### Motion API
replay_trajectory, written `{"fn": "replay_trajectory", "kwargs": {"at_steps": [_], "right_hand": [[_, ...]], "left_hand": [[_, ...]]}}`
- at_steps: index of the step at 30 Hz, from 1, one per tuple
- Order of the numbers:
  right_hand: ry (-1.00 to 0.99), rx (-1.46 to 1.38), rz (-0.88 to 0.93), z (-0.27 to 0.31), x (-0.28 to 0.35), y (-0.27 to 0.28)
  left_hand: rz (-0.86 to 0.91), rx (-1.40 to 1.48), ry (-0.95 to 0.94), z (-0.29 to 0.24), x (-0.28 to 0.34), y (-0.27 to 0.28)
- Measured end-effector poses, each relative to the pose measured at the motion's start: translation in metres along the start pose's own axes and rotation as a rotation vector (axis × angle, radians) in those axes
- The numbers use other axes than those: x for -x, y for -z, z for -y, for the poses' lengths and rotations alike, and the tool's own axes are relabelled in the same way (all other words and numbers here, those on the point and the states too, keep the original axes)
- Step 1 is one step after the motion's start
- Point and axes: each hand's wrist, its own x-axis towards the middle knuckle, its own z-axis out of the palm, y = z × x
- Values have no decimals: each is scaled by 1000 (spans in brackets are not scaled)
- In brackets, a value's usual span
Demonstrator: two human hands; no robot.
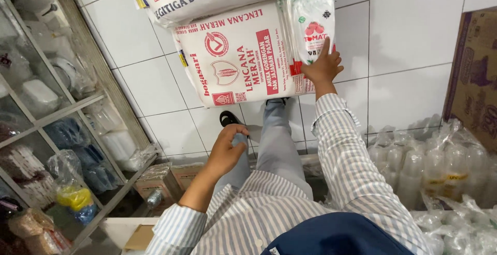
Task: The person picks up a plastic bag from a stack on a bag of flour, turns it over, and places it on a shelf, repeating this process with a stack of bags and then another single bag.
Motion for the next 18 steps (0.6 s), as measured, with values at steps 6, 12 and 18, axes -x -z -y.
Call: {"fn": "replay_trajectory", "kwargs": {"at_steps": [6, 12, 18], "right_hand": [[0, -777, 142, -44, -11, -39], [51, -1756, 629, -57, 48, -16], [688, -1690, 699, -5, 206, 54]], "left_hand": [[100, 533, 176, 26, -21, 8], [323, 1065, 210, 16, -36, 39], [631, 1069, -25, -22, -58, 86]]}}
